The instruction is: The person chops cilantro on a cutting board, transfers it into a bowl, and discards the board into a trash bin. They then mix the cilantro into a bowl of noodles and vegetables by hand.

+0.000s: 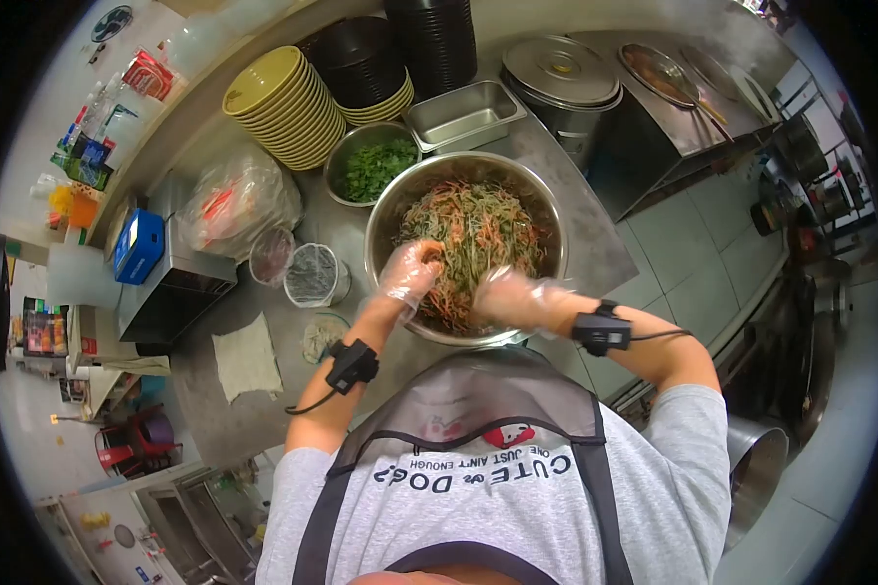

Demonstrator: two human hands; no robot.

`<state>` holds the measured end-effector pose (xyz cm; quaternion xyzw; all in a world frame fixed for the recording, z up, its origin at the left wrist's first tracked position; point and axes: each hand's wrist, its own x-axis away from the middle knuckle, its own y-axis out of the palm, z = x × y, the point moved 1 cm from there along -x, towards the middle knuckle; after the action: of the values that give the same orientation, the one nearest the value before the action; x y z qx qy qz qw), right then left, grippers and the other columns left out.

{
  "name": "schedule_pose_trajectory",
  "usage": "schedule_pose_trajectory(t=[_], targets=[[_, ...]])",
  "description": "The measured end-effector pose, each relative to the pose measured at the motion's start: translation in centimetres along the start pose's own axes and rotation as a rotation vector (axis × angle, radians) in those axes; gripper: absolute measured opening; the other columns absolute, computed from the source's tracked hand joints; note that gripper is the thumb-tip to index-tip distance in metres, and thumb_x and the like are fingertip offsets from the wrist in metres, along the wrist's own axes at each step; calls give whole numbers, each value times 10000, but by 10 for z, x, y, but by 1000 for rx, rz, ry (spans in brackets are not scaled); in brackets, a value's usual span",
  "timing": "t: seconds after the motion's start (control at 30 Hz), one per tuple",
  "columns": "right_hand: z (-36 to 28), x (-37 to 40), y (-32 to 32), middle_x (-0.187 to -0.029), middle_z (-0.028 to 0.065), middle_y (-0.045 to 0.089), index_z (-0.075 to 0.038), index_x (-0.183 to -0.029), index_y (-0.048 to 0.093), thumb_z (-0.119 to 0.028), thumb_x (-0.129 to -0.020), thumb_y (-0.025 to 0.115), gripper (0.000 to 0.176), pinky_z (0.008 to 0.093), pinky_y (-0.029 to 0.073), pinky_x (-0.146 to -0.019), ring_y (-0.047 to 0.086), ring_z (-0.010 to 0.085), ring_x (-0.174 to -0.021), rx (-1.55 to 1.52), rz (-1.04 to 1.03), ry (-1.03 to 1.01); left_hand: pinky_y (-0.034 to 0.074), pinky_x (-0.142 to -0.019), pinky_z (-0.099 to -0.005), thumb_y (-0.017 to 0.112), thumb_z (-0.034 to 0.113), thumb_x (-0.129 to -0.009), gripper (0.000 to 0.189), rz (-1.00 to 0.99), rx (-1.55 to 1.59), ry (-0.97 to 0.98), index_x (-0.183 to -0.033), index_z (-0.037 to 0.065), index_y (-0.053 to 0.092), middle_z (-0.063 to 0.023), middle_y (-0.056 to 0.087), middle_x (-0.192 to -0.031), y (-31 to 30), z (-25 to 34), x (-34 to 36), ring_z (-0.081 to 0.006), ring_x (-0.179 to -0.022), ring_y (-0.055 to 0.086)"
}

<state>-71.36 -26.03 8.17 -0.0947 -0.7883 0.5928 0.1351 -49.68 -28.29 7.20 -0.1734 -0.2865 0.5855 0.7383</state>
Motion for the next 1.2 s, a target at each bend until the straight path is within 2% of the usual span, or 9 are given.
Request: schedule_pose_trajectory(t=[0.07, 0.4, 0.47, 0.67, 0.73, 0.8, 0.93, 1.07, 1.2], targets=[[-2, -17, 14, -924, 31, 671, -153, -953, 724, -162, -812, 616, 177, 401, 526, -777, 654, 261, -899, -79, -145, -4, 444, -1042, -406, 614, 168, -847, 425, 52, -107, 32, -1257, 55, 619, -216, 627, -1259, 11, -11, 7, -375, -1192, 579], [-8, 15, 12, -755, 154, 677, -11, -858, 701, -171, -792, 603, 199, 370, 540, -586, 653, 250, -639, 1249, 270, 269, 375, -1098, -477, 592, 185, -890, 531, 274, -5, -86, -1388, 41, 478, -276, 458, -1399, 25, -32, 12, -429, -1298, 450], [-13, -17, 13, -928, 139, 703, -62, -984, 727, -183, -838, 598, 229, 461, 550, -746, 680, 266, -881, 88, 2, 92, 383, -1089, -478, 602, 182, -888, 519, 298, 34, -70, -1376, 47, 487, -268, 481, -1361, 30, -37, 9, -427, -1275, 466], [11, -50, 7, -1251, 65, 605, -156, -1169, 690, -156, -858, 590, 326, 601, 357, -1043, 494, 249, -1267, 237, 38, 230, 429, -1043, -444, 625, 193, -895, 414, 422, 16, -68, -1282, 52, 585, -255, 559, -1297, 31, -35, 11, -406, -1229, 524], [16, -29, -15, -1220, 92, 612, -144, -1194, 685, -98, -821, 608, 384, 569, 437, -996, 555, 281, -1208, 333, 241, 434, 469, -988, -451, 628, 220, -916, 469, 451, -114, -37, -1346, 61, 531, -240, 551, -1331, 28, -31, 12, -385, -1237, 531], [29, -11, -27, -1179, 130, 651, -107, -1145, 692, -193, -822, 629, 340, 467, 531, -885, 630, 306, -1126, 226, -134, 660, 481, -957, -556, 634, 266, -937, 597, 264, 632, -392, -1455, 81, 401, -228, 473, -1441, 21, -5, 22, -402, -1306, 481], [46, 3, -45, -935, 251, 699, 39, -1034, 686, -367, -897, 643, 431, 445, 559, -822, 705, 351, -908, -232, -223, 921, 342, -976, -769, 529, 530, -975, 781, -106, 988, -976, -1564, 142, 193, -211, 259, -1597, 25, 7, 14, -499, -1427, 280], [52, -9, -18, -1061, 271, 692, 88, -1129, 644, -549, -892, 652, 680, 436, 562, -856, 690, 364, -980, -646, -90, 1061, 260, -1047, -756, 490, 651, -944, 874, -461, 1232, -985, -1581, 151, 162, -110, 199, -1645, 58, -28, -10, -450, -1474, 202], [33, -16, -2, -1298, 193, 614, 5, -1350, 516, -400, -945, 656, 589, 449, 552, -909, 646, 290, -1089, -1481, 387, 1299, 325, -1062, -680, 675, 607, -861, 901, -295, 1126, -798, -1528, 110, 328, -105, 316, -1603, 82, -22, -12, -399, -1417, 341]])
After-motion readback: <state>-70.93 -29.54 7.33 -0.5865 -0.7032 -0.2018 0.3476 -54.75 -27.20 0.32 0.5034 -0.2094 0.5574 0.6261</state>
